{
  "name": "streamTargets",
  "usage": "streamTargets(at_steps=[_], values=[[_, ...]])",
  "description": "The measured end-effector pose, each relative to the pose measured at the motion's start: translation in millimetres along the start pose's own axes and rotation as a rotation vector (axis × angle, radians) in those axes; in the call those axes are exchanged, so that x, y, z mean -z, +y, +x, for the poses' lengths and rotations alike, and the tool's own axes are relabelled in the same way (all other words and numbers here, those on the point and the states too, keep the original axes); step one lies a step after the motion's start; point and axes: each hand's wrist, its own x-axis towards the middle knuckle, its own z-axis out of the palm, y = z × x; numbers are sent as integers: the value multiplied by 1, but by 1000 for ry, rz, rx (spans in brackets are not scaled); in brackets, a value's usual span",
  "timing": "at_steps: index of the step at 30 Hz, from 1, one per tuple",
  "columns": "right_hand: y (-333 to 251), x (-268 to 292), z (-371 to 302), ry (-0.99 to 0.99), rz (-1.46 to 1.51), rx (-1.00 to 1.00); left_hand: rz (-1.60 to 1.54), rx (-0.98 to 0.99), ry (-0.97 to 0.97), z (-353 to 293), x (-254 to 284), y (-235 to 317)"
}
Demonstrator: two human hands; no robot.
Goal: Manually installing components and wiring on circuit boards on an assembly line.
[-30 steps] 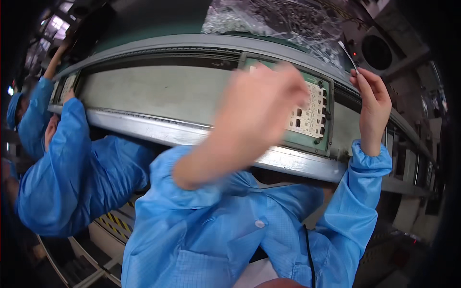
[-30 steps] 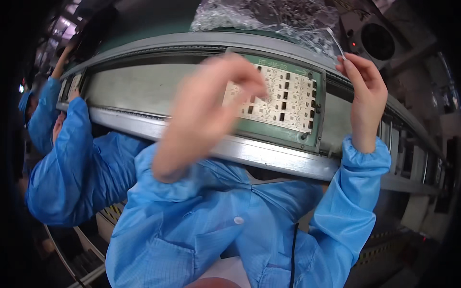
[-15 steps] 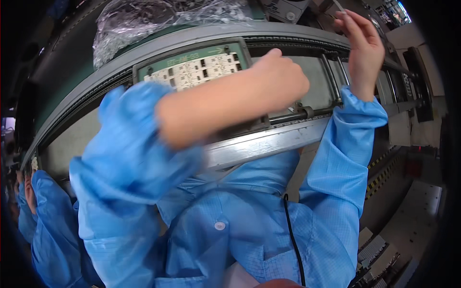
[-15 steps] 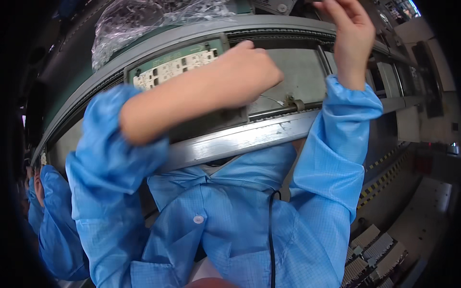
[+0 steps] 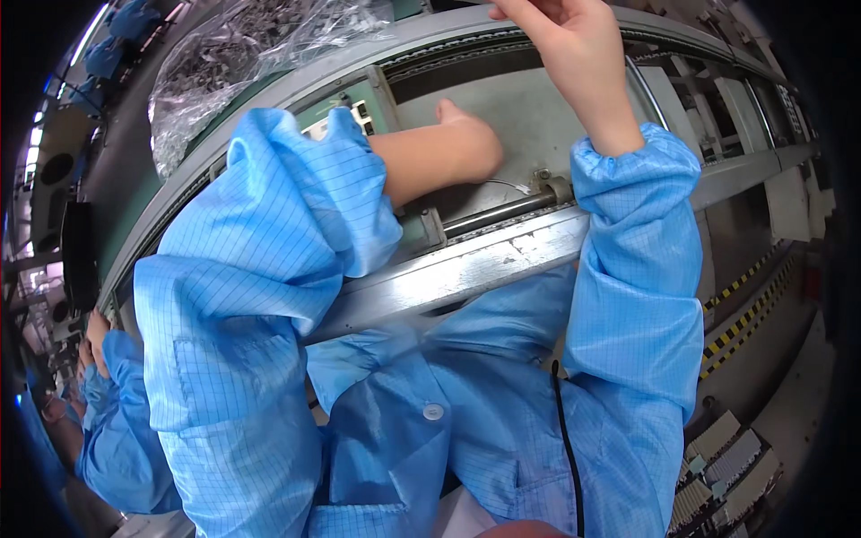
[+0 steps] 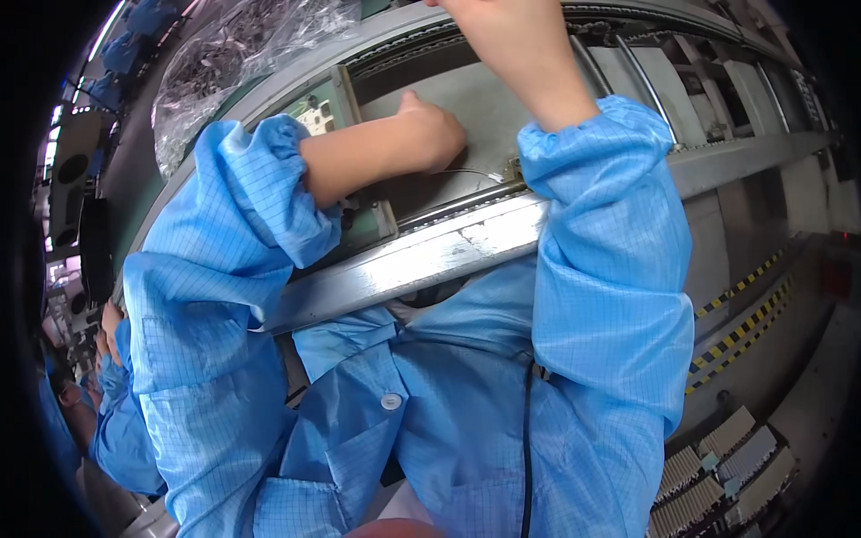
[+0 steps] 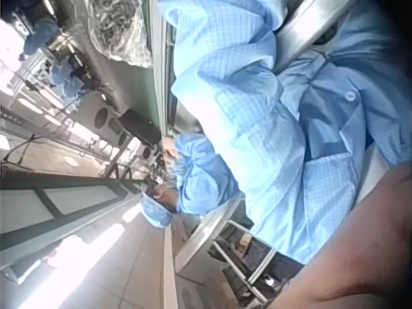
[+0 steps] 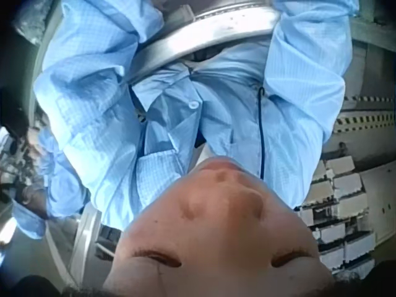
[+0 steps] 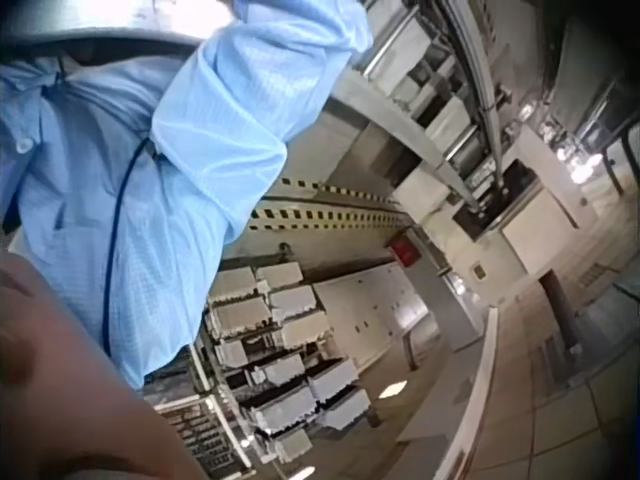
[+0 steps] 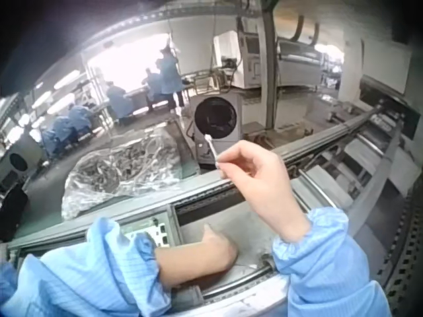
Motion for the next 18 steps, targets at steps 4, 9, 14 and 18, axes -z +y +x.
streamTargets(at_steps=[4,9,14,18], values=[[7,8,-6,73,-112,-44,-18,-7,11,9,0,16],[27,11,2,7,-102,-62,-254,-22,165,-38,19,-2],[25,-8,26,28,-31,-26,-397,-86,375,-54,-3,-34],[34,-11,30,125,-80,51,-273,-139,408,-25,-7,-36]])
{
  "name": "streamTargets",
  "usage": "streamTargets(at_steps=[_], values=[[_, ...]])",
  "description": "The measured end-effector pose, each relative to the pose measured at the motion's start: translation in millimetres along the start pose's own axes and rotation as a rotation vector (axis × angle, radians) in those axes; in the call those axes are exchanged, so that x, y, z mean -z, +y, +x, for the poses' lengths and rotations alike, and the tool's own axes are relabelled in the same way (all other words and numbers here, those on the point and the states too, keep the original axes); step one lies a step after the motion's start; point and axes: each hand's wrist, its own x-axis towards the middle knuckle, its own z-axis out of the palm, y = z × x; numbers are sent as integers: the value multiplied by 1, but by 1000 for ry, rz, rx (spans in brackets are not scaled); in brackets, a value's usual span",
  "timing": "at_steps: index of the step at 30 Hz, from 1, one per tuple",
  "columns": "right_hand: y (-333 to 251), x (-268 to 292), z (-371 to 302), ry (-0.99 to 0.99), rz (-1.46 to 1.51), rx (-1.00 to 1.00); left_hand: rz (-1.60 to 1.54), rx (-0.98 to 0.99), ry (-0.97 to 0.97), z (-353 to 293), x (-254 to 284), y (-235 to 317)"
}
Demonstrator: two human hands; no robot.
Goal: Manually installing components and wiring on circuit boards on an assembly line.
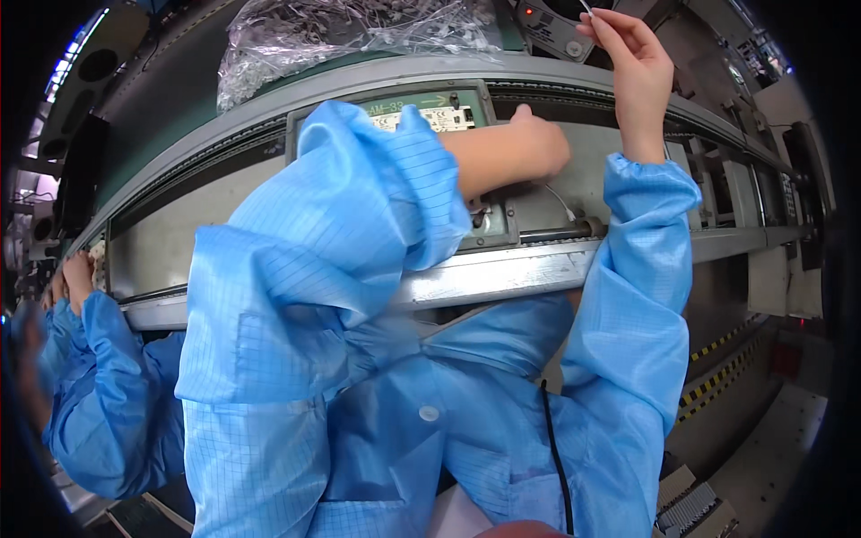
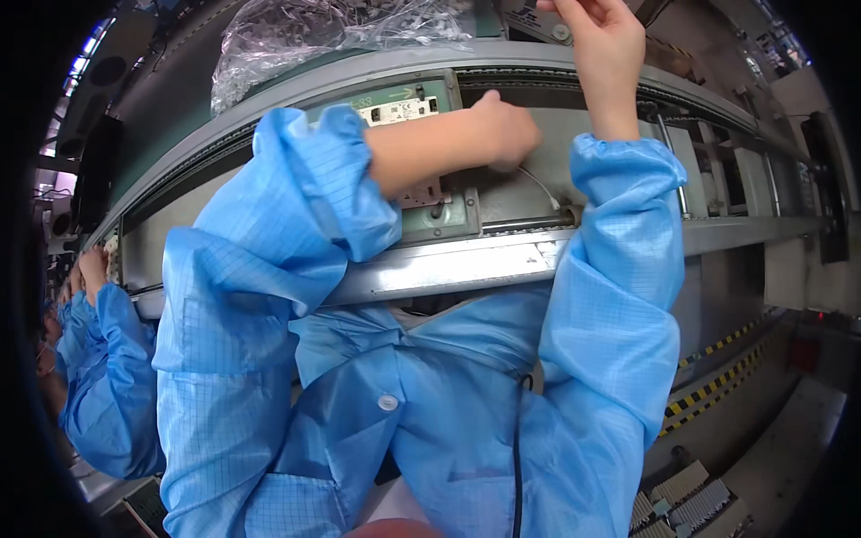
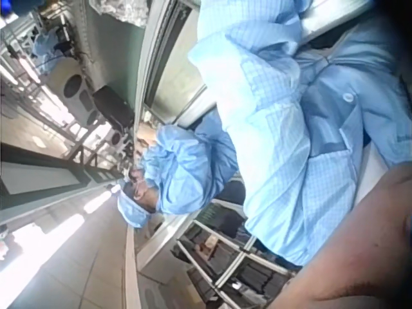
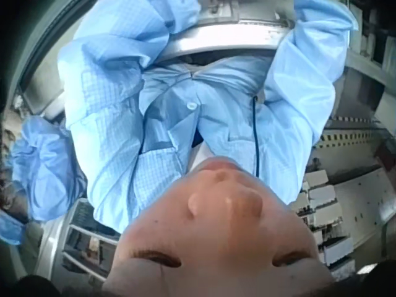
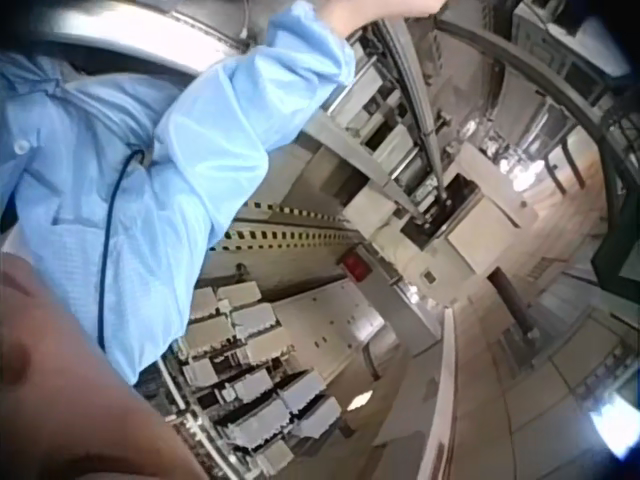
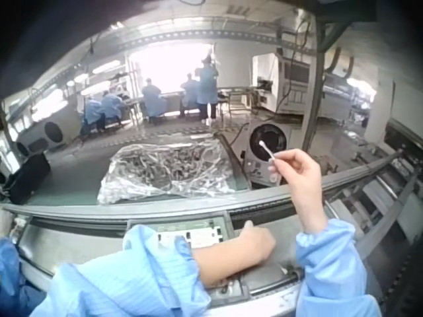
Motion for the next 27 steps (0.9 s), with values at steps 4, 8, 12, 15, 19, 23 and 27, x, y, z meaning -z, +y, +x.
streamTargets(at_steps=[4,8,12,15,19,23,27], values=[[11,-11,-5,-45,9,-24,93,-38,-12,21,-17,-3],[11,-16,-8,-98,-48,-32,106,-63,-90,53,-33,-11],[17,-7,-7,-105,-20,2,91,-115,-122,64,-34,-7],[14,-8,-13,-98,-62,-16,106,-94,-167,57,-27,-1],[9,-16,-18,-79,-88,-8,255,-77,-67,49,-35,8],[6,-9,-15,-54,-55,45,213,-118,224,14,1,-1],[-8,-11,-10,156,95,36,123,-34,468,-106,60,-29]])
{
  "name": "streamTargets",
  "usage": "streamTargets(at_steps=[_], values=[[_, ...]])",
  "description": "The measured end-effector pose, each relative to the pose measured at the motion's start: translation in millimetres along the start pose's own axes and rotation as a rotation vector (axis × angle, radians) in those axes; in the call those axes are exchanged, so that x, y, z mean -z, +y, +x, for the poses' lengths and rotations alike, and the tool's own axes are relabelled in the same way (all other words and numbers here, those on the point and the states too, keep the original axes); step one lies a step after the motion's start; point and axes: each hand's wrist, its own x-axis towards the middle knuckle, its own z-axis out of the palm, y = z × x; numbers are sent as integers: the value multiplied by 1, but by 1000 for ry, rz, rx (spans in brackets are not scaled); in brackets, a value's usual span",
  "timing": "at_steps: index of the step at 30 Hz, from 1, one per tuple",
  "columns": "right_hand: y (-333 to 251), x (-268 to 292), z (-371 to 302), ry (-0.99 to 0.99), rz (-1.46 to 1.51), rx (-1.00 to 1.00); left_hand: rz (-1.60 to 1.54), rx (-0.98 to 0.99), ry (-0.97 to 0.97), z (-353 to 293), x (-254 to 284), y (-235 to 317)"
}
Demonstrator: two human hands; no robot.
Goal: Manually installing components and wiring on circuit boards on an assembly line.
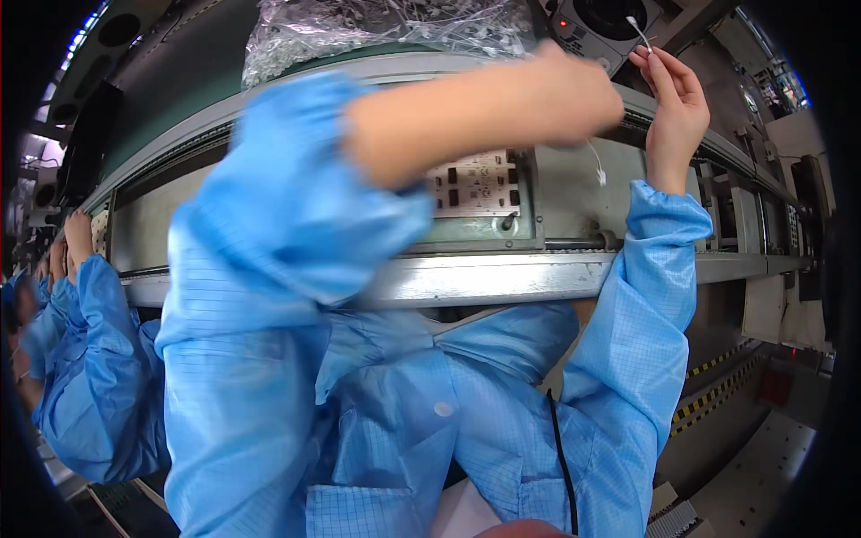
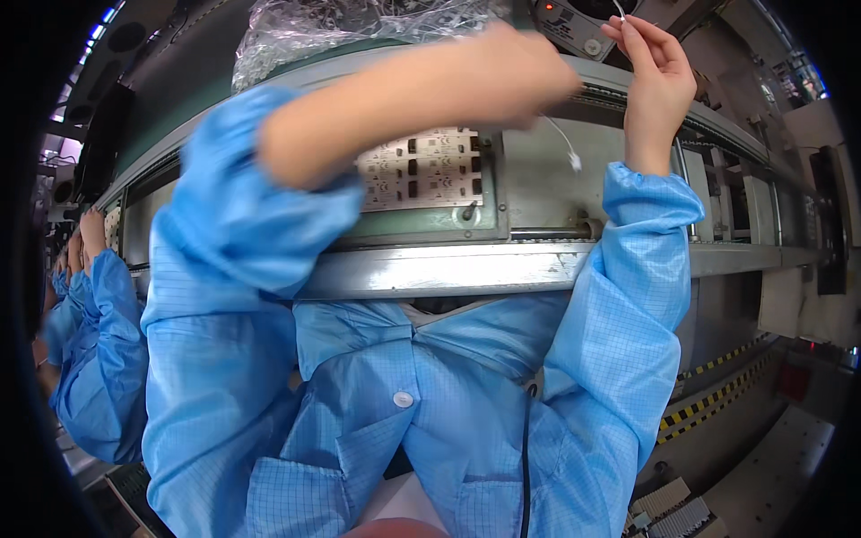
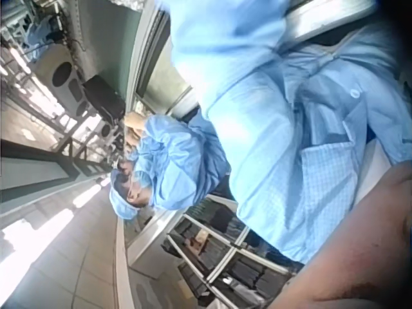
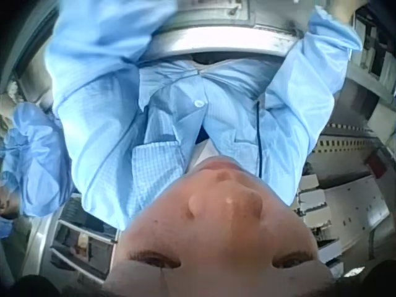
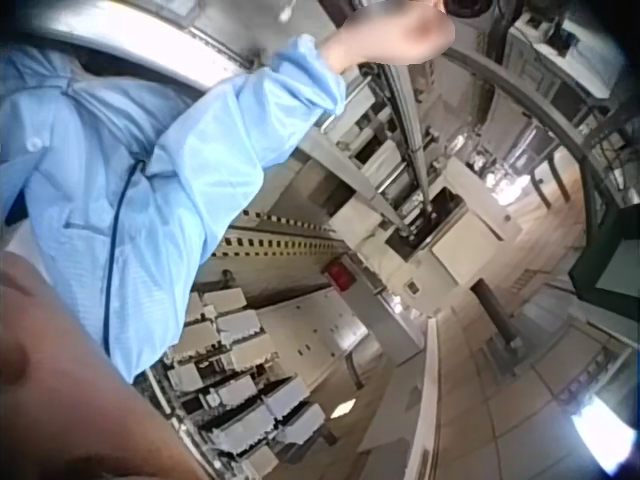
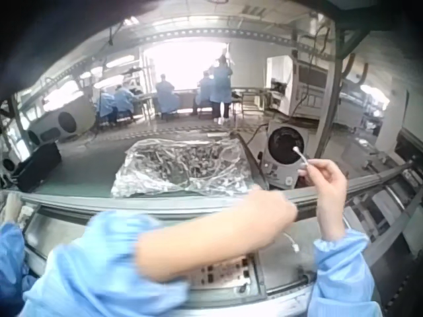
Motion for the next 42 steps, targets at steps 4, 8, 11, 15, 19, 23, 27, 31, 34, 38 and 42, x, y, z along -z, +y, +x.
streamTargets(at_steps=[4,8,11,15,19,23,27,31,34,38,42], values=[[-10,-50,-34,-316,-227,-71,-380,240,345,-125,57,-51],[1,-97,-76,-584,-339,-122,-214,420,621,-211,18,-101],[4,-104,-85,-664,-554,81,-108,418,667,-226,-10,-96],[5,-99,-86,-676,-760,202,130,385,697,-215,-50,-93],[0,-99,-86,-723,-761,138,-16,415,637,-210,-70,-93],[-3,-97,-84,-748,-784,186,-109,433,561,-212,-86,-95],[-5,-95,-83,-763,-788,190,-197,476,557,-211,-91,-95],[-9,-95,-81,-787,-810,232,-254,490,550,-210,-92,-94],[-8,-95,-81,-823,-802,234,-278,519,534,-210,-92,-95],[-7,-94,-83,-800,-824,247,-185,529,543,-208,-91,-93],[-12,-96,-83,-817,-852,302,-189,557,553,-207,-94,-93]])
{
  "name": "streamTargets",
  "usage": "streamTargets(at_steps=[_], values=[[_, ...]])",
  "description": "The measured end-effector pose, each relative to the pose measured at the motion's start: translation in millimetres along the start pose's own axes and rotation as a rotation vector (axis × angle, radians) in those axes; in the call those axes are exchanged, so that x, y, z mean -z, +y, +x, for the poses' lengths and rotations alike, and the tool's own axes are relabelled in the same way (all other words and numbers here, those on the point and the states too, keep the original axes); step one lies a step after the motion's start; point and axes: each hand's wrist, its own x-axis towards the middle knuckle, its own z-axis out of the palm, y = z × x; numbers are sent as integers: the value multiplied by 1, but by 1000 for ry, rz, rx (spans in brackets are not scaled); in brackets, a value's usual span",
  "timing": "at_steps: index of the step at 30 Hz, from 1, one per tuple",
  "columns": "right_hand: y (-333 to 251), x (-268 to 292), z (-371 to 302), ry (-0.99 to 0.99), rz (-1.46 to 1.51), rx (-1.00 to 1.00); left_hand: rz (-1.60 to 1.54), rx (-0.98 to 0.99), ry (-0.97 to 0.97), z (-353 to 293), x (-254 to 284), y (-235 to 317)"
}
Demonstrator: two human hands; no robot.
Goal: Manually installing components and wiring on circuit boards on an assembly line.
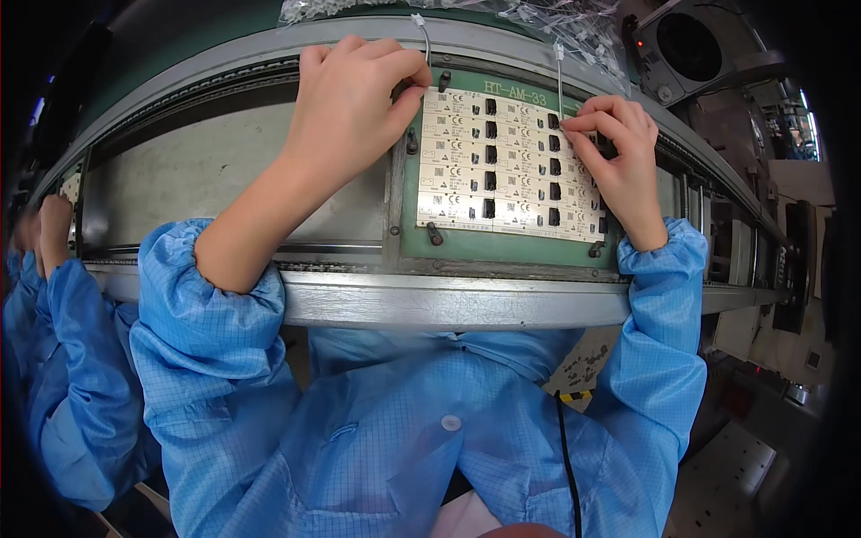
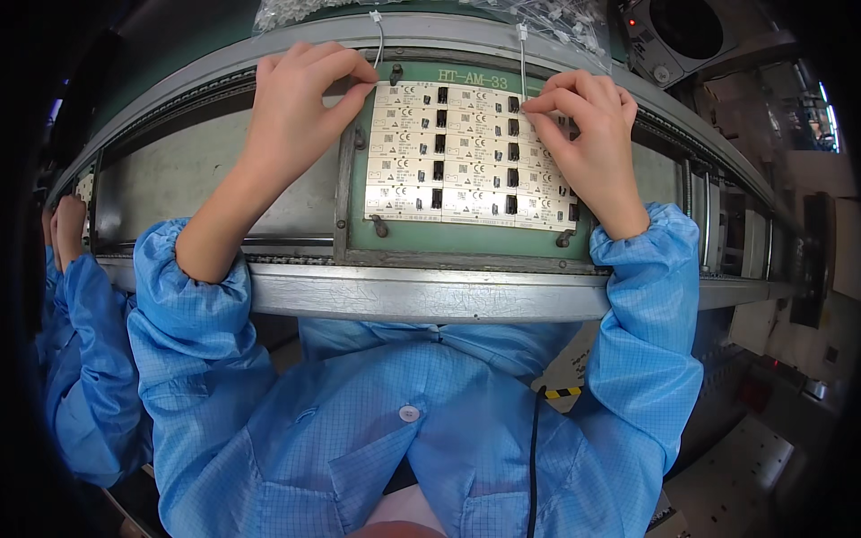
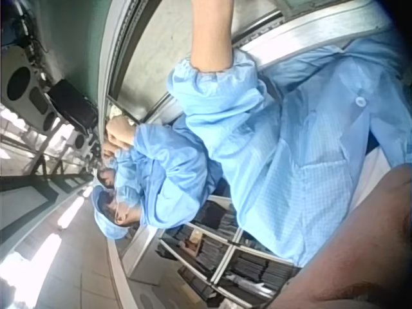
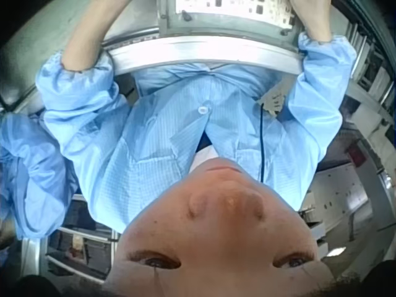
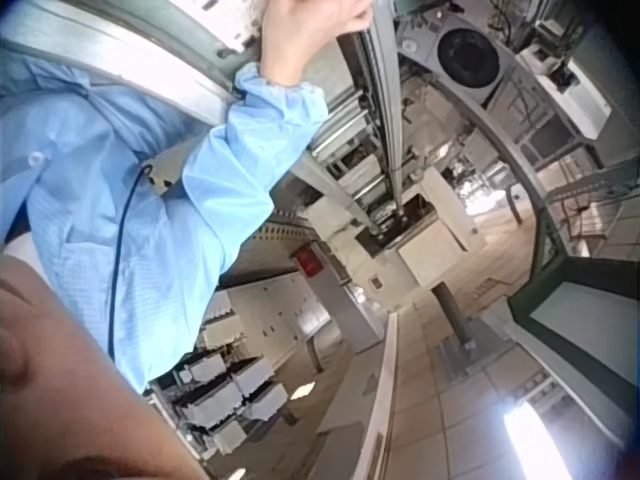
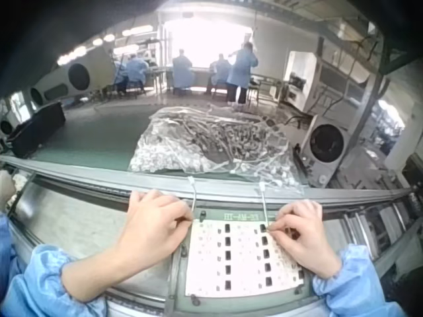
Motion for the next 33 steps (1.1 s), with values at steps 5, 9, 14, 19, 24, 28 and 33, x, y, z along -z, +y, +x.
streamTargets(at_steps=[5,9,14,19,24,28,33], values=[[-1,-3,0,0,-9,37,-54,62,-11,-2,-5,-2],[-2,-4,4,-9,-24,50,-142,109,-34,-2,-6,-8],[-6,4,9,-45,-17,62,-160,128,-46,-1,-3,-11],[-6,11,-2,-107,23,84,-145,133,2,-8,-9,-10],[-3,30,20,-280,37,83,-116,156,-17,-8,-7,-7],[28,4,99,-44,184,151,-113,158,-28,-9,-1,-7],[51,-36,169,-259,-632,-32,-140,195,-24,-8,-6,-8]])
